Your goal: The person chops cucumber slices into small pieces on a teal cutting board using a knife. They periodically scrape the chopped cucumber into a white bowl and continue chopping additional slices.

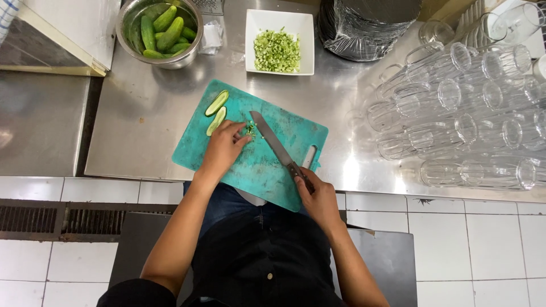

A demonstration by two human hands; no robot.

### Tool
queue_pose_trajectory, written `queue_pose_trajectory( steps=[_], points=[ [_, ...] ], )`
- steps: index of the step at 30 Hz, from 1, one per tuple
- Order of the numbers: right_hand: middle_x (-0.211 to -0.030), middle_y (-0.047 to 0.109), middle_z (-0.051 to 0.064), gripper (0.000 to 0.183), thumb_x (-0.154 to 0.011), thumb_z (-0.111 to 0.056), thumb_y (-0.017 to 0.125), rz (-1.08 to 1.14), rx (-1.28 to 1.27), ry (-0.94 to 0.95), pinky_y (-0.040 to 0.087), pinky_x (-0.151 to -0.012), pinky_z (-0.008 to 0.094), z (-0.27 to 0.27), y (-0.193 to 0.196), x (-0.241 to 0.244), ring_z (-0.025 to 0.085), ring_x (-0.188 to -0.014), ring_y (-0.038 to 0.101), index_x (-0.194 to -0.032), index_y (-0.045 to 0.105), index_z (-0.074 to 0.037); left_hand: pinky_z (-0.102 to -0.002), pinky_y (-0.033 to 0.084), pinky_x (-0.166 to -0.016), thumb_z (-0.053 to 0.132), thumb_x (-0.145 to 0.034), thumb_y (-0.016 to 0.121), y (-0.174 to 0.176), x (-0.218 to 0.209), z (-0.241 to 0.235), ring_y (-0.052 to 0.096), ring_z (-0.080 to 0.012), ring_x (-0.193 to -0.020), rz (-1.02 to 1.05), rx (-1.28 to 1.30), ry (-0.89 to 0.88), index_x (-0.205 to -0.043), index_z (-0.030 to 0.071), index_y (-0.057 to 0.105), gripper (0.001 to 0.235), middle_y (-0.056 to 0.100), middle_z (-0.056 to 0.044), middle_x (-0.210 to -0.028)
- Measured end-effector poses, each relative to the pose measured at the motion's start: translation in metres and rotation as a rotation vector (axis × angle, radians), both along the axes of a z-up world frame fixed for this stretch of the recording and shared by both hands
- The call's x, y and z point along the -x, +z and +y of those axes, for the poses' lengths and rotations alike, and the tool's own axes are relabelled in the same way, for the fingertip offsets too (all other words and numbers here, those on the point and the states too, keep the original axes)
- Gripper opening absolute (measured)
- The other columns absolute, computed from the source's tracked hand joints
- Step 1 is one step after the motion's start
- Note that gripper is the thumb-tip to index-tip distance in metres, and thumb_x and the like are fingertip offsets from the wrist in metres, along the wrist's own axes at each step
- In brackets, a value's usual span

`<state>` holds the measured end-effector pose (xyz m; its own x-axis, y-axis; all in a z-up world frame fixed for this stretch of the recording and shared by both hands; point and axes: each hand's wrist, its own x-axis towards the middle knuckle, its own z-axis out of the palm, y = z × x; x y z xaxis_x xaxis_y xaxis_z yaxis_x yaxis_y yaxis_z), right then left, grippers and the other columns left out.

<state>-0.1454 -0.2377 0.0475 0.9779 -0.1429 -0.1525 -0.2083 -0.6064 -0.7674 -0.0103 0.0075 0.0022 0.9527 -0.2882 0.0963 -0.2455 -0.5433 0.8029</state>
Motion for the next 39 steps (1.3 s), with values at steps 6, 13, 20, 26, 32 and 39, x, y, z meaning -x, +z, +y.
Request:
queue_pose_trajectory(
  steps=[6, 13, 20, 26, 32, 39],
  points=[
    [-0.064, 0.071, 0.023, 0.032, -0.096, -0.028, 0.064, -0.049, 0.089, 0.031, 0.045, -0.046, 0.039, 0.000, 0.000, 0.000, 0.035, -0.051, 0.066, -0.119, 0.074, -0.008, -0.046, 0.066, -0.073, -0.002, -0.092, 0.077, -0.005, 0.003, 0.002, 0.071, -0.0373, -0.091, 0.021, -0.060, 0.011, -0.130, -0.018, 0.059, 0.045, 0.059, -0.023, -0.101],
    [-0.059, 0.070, 0.020, 0.034, -0.095, -0.032, 0.063, -0.044, 0.146, 0.082, 0.046, -0.044, 0.036, 0.003, -0.006, 0.004, 0.031, -0.047, 0.065, -0.121, 0.075, -0.013, -0.039, 0.066, -0.070, -0.003, -0.092, 0.077, -0.013, -0.005, -0.003, 0.072, -0.0339, -0.092, -0.009, -0.079, 0.002, -0.124, -0.015, 0.065, 0.037, 0.062, -0.021, -0.099],
    [-0.057, 0.069, 0.020, 0.033, -0.093, -0.029, 0.065, -0.060, 0.056, 0.061, 0.043, -0.042, 0.035, 0.009, -0.015, 0.006, 0.030, -0.045, 0.064, -0.120, 0.075, -0.014, -0.040, 0.067, -0.067, -0.004, -0.091, 0.077, -0.013, -0.006, -0.005, 0.073, -0.0355, -0.092, -0.016, -0.006, 0.026, -0.120, -0.015, 0.066, 0.032, 0.063, -0.023, -0.097],
    [-0.062, 0.071, 0.021, 0.034, -0.094, -0.029, 0.065, -0.057, 0.060, 0.060, 0.047, -0.044, 0.036, 0.010, -0.004, 0.005, 0.032, -0.050, 0.067, -0.123, 0.074, -0.014, -0.040, 0.067, -0.075, -0.004, -0.093, 0.074, 0.008, 0.006, -0.006, 0.072, -0.0374, -0.095, 0.020, 0.028, 0.001, -0.124, -0.015, 0.066, 0.034, 0.064, -0.024, -0.102],
    [-0.072, 0.075, 0.020, 0.032, -0.093, -0.025, 0.067, -0.036, -0.058, -0.027, 0.050, -0.048, 0.036, 0.011, -0.001, 0.006, 0.030, -0.059, 0.071, -0.122, 0.075, -0.013, -0.042, 0.068, -0.080, -0.004, -0.089, 0.079, 0.006, 0.012, -0.011, 0.071, -0.0387, -0.098, -0.007, -0.013, 0.006, -0.125, -0.016, 0.063, 0.042, 0.061, -0.024, -0.104],
    [-0.065, 0.073, 0.020, 0.031, -0.095, -0.024, 0.065, -0.124, 0.024, -0.077, 0.046, -0.046, 0.037, -0.012, -0.014, 0.009, 0.032, -0.053, 0.068, -0.121, 0.075, -0.011, -0.037, 0.067, -0.075, -0.003, -0.091, 0.077, -0.012, 0.008, -0.013, 0.072, -0.0359, -0.095, -0.072, -0.027, 0.063, -0.120, -0.013, 0.067, 0.032, 0.063, -0.021, -0.102]
  ],
)
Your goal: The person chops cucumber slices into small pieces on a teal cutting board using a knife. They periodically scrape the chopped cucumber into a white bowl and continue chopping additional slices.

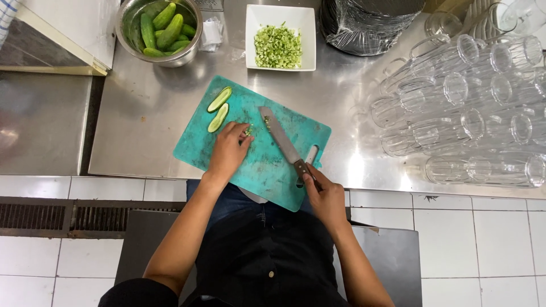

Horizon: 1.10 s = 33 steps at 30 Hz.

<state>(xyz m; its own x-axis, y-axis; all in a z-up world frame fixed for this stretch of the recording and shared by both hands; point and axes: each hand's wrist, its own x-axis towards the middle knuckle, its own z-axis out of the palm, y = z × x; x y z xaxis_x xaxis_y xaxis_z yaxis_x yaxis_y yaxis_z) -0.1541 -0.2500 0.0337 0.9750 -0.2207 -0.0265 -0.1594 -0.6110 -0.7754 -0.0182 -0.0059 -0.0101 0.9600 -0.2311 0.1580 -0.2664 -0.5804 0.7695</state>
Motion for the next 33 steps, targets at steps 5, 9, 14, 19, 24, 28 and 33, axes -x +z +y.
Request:
queue_pose_trajectory(
  steps=[5, 9, 14, 19, 24, 28, 33],
  points=[
    [-0.066, 0.073, 0.019, 0.030, -0.095, -0.023, 0.066, -0.038, 0.096, 0.030, 0.047, -0.046, 0.037, 0.010, 0.008, 0.002, 0.033, -0.053, 0.069, -0.121, 0.075, -0.011, -0.039, 0.067, -0.073, -0.002, -0.095, 0.073, -0.006, -0.002, -0.001, 0.073, -0.0358, -0.094, 0.002, -0.005, 0.021, -0.121, -0.012, 0.068, 0.028, 0.064, -0.022, -0.103],
    [-0.055, 0.069, 0.016, 0.029, -0.094, -0.025, 0.066, -0.047, 0.120, 0.102, 0.044, -0.041, 0.034, 0.019, 0.002, 0.003, 0.028, -0.043, 0.064, -0.120, 0.076, -0.015, -0.040, 0.067, -0.073, 0.001, -0.100, 0.069, -0.002, -0.002, -0.004, 0.073, -0.0337, -0.094, 0.023, -0.024, 0.046, -0.122, -0.010, 0.068, 0.025, 0.064, -0.020, -0.104],
    [-0.052, 0.068, 0.015, 0.029, -0.094, -0.024, 0.066, -0.057, 0.060, 0.110, 0.040, -0.039, 0.030, 0.024, -0.007, 0.006, 0.023, -0.041, 0.062, -0.120, 0.076, -0.014, -0.041, 0.067, -0.072, 0.000, -0.102, 0.067, -0.004, -0.001, -0.004, 0.073, -0.0342, -0.093, 0.002, 0.003, 0.034, -0.120, -0.010, 0.068, 0.021, 0.065, -0.019, -0.103],
    [-0.053, 0.068, 0.019, 0.029, -0.094, -0.024, 0.067, -0.050, -0.031, 0.094, 0.037, -0.038, 0.031, 0.027, -0.005, 0.008, 0.022, -0.040, 0.060, -0.118, 0.076, -0.010, -0.040, 0.067, -0.071, 0.001, -0.103, 0.066, -0.001, 0.001, -0.006, 0.073, -0.0321, -0.093, -0.022, 0.005, 0.031, -0.119, -0.007, 0.070, 0.018, 0.066, -0.017, -0.103],
    [-0.049, 0.067, 0.015, 0.032, -0.093, -0.022, 0.067, 0.029, -0.178, 0.049, 0.041, -0.041, 0.028, 0.031, 0.000, 0.005, 0.019, -0.043, 0.060, -0.120, 0.074, -0.006, -0.042, 0.066, -0.071, -0.001, -0.103, 0.064, 0.007, 0.003, -0.008, 0.073, -0.0345, -0.093, 0.007, 0.072, 0.058, -0.119, -0.007, 0.071, 0.019, 0.069, -0.019, -0.104],
    [-0.048, 0.067, 0.014, 0.031, -0.093, -0.021, 0.067, 0.045, -0.226, 0.034, 0.042, -0.041, 0.029, 0.028, -0.005, 0.001, 0.018, -0.044, 0.060, -0.120, 0.074, -0.007, -0.041, 0.065, -0.072, -0.001, -0.103, 0.063, 0.006, -0.001, -0.009, 0.073, -0.0338, -0.094, 0.000, 0.091, 0.060, -0.118, -0.006, 0.072, 0.018, 0.069, -0.018, -0.104],
    [-0.047, 0.066, 0.013, 0.031, -0.094, -0.019, 0.066, 0.068, -0.262, 0.008, 0.045, -0.044, 0.027, 0.029, 0.012, -0.007, 0.017, -0.044, 0.059, -0.122, 0.072, -0.006, -0.038, 0.064, -0.070, -0.003, -0.101, 0.067, 0.011, -0.012, -0.012, 0.073, -0.0317, -0.091, -0.056, 0.129, 0.083, -0.115, -0.004, 0.075, 0.016, 0.071, -0.016, -0.102]
  ],
)
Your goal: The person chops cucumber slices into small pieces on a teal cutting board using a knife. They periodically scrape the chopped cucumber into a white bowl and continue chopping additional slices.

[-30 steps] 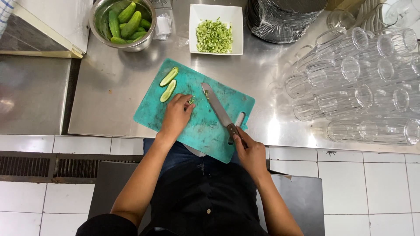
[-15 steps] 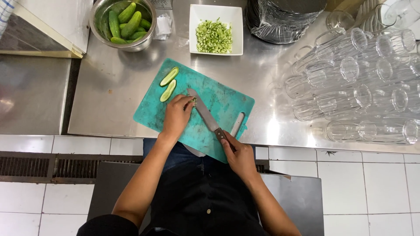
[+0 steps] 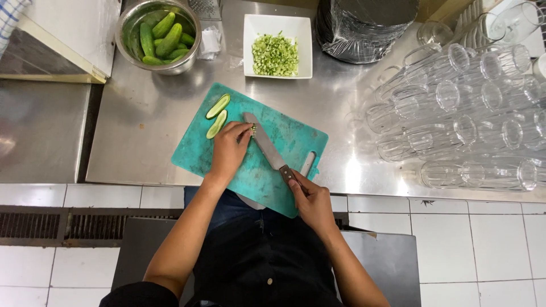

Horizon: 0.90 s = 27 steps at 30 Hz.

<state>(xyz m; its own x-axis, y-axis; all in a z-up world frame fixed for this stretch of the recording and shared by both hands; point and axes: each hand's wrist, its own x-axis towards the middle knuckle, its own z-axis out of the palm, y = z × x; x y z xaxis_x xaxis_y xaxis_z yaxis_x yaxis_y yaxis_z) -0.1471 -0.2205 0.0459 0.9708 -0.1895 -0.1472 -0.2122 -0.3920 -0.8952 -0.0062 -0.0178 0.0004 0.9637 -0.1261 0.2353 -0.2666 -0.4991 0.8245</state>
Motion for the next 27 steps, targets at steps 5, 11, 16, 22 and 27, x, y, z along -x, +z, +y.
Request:
queue_pose_trajectory(
  steps=[5, 11, 16, 22, 27],
  points=[
    [-0.048, 0.067, 0.014, 0.031, -0.094, -0.017, 0.065, -0.039, 0.010, -0.038, 0.043, -0.045, 0.028, -0.005, 0.024, -0.021, 0.016, -0.046, 0.057, -0.122, 0.073, -0.008, -0.039, 0.065, -0.069, -0.004, -0.100, 0.067, 0.029, -0.027, -0.011, 0.073, -0.0331, -0.091, -0.062, 0.040, -0.021, -0.114, -0.004, 0.074, 0.016, 0.071, -0.017, -0.101],
    [-0.060, 0.071, 0.020, 0.033, -0.092, -0.019, 0.070, -0.169, 0.071, -0.089, 0.045, -0.047, 0.031, -0.022, 0.035, -0.067, 0.020, -0.050, 0.063, -0.123, 0.073, -0.007, -0.039, 0.066, -0.073, -0.004, -0.101, 0.066, 0.059, -0.092, -0.036, 0.073, -0.0343, -0.095, -0.182, 0.055, -0.076, -0.115, -0.005, 0.074, 0.016, 0.071, -0.018, -0.103],
    [-0.072, 0.074, 0.021, 0.037, -0.091, -0.019, 0.073, -0.313, 0.155, -0.118, 0.050, -0.049, 0.033, -0.030, 0.056, -0.117, 0.026, -0.057, 0.070, -0.125, 0.072, -0.007, -0.033, 0.065, -0.076, -0.001, -0.103, 0.066, 0.067, -0.160, -0.063, 0.074, -0.0291, -0.097, -0.244, 0.093, -0.125, -0.116, -0.003, 0.074, 0.016, 0.071, -0.015, -0.106],
    [-0.076, 0.072, 0.026, 0.031, -0.096, -0.012, 0.065, -0.500, 0.312, -0.105, 0.054, -0.050, 0.041, -0.034, 0.031, -0.157, 0.037, -0.063, 0.071, -0.123, 0.068, 0.003, -0.035, 0.066, -0.074, -0.002, -0.103, 0.065, 0.041, -0.211, -0.073, 0.073, -0.0327, -0.097, -0.225, 0.037, -0.126, -0.115, -0.008, 0.071, 0.015, 0.069, -0.019, -0.105],
    [-0.083, 0.072, 0.027, 0.029, -0.099, -0.009, 0.061, -0.531, 0.374, -0.114, 0.057, -0.049, 0.038, -0.038, 0.020, -0.169, 0.034, -0.069, 0.073, -0.124, 0.066, 0.005, -0.034, 0.064, -0.065, -0.003, -0.100, 0.066, 0.016, -0.226, -0.069, 0.074, -0.0305, -0.087, -0.221, -0.048, -0.091, -0.108, -0.005, 0.073, 0.011, 0.069, -0.016, -0.095]
  ],
)
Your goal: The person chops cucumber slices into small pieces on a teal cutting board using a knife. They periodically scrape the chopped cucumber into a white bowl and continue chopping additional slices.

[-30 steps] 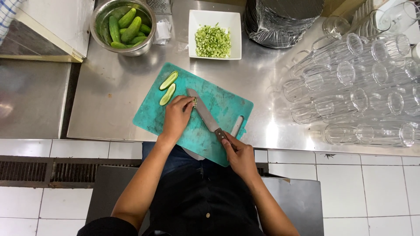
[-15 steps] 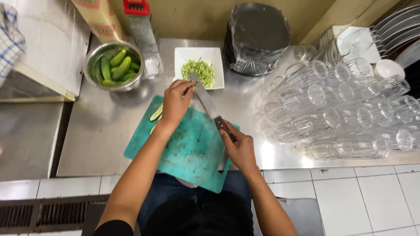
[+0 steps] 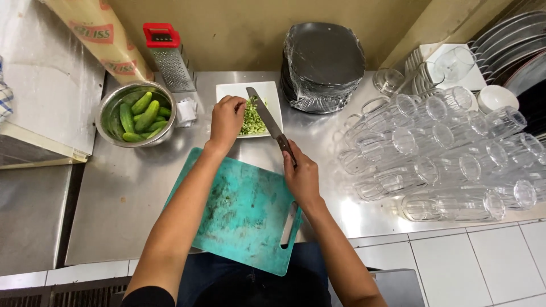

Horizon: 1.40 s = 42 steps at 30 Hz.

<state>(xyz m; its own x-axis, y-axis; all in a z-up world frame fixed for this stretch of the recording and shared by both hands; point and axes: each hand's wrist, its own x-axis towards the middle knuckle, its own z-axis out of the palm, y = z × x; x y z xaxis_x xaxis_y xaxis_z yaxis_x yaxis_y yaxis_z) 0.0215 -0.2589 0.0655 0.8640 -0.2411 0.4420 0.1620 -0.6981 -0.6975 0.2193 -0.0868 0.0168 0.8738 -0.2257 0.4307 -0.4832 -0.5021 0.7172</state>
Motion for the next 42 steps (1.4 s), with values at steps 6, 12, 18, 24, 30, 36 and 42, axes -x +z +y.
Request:
queue_pose_trajectory(
  steps=[6, 12, 18, 24, 30, 36, 42],
  points=[
    [-0.088, 0.072, 0.028, 0.029, -0.099, -0.008, 0.062, 0.017, -0.014, 0.010, 0.059, -0.051, 0.038, 0.002, -0.002, -0.004, 0.036, -0.074, 0.073, -0.124, 0.066, 0.005, -0.034, 0.063, -0.069, -0.002, -0.100, 0.068, 0.028, 0.004, -0.013, 0.071, -0.0340, -0.096, -0.169, -0.006, -0.039, -0.111, -0.006, 0.072, 0.012, 0.067, -0.018, -0.101],
    [-0.080, 0.072, 0.026, 0.030, -0.099, -0.008, 0.061, 0.022, -0.059, 0.013, 0.056, -0.046, 0.036, -0.001, -0.008, -0.005, 0.030, -0.067, 0.073, -0.126, 0.065, 0.005, -0.040, 0.059, -0.082, 0.005, -0.103, 0.067, 0.002, -0.005, -0.014, 0.068, -0.0329, -0.104, -0.178, -0.162, -0.101, -0.108, -0.002, 0.072, 0.010, 0.068, -0.015, -0.099],
    [-0.078, 0.072, 0.024, 0.030, -0.099, -0.009, 0.061, 0.022, -0.102, -0.003, 0.055, -0.047, 0.036, -0.007, -0.008, -0.009, 0.029, -0.066, 0.073, -0.126, 0.065, 0.005, -0.043, 0.055, -0.086, 0.009, -0.103, 0.066, 0.004, -0.001, 0.002, 0.069, -0.0286, -0.102, -0.125, -0.327, -0.071, -0.107, 0.003, 0.075, 0.011, 0.071, -0.011, -0.097],
    [-0.073, 0.072, 0.021, 0.031, -0.099, -0.011, 0.062, 0.049, -0.130, 0.004, 0.054, -0.048, 0.034, 0.003, -0.002, -0.005, 0.026, -0.064, 0.072, -0.126, 0.065, 0.004, -0.040, 0.054, -0.083, 0.011, -0.101, 0.071, 0.016, 0.005, -0.004, 0.066, -0.0285, -0.099, -0.270, -0.251, -0.110, -0.105, 0.005, 0.074, 0.008, 0.067, -0.009, -0.095],
    [-0.069, 0.071, 0.018, 0.032, -0.100, -0.014, 0.063, 0.041, -0.152, -0.028, 0.051, -0.049, 0.037, -0.001, -0.005, -0.003, 0.026, -0.064, 0.070, -0.127, 0.065, 0.002, -0.045, 0.051, -0.083, 0.004, -0.090, 0.075, -0.008, -0.007, 0.001, 0.065, -0.0295, -0.097, -0.161, -0.390, -0.047, -0.105, 0.005, 0.072, 0.016, 0.067, -0.009, -0.092],
    [-0.066, 0.072, 0.013, 0.031, -0.100, -0.014, 0.061, 0.124, -0.272, -0.048, 0.048, -0.050, 0.032, -0.002, 0.007, 0.004, 0.018, -0.057, 0.063, -0.128, 0.065, 0.000, -0.050, 0.057, -0.082, -0.013, -0.090, 0.065, 0.021, 0.011, 0.008, 0.068, -0.0417, -0.097, -0.039, -0.171, -0.136, -0.124, -0.005, 0.062, 0.035, 0.063, -0.023, -0.104],
    [-0.066, 0.071, 0.011, 0.031, -0.101, -0.014, 0.059, 0.161, -0.379, -0.062, 0.048, -0.051, 0.030, 0.003, 0.017, 0.014, 0.016, -0.056, 0.061, -0.128, 0.064, 0.001, -0.052, 0.059, -0.078, -0.016, -0.087, 0.064, 0.016, 0.005, 0.014, 0.067, -0.0459, -0.096, -0.061, -0.169, -0.124, -0.128, -0.008, 0.060, 0.042, 0.058, -0.024, -0.107]
  ],
)
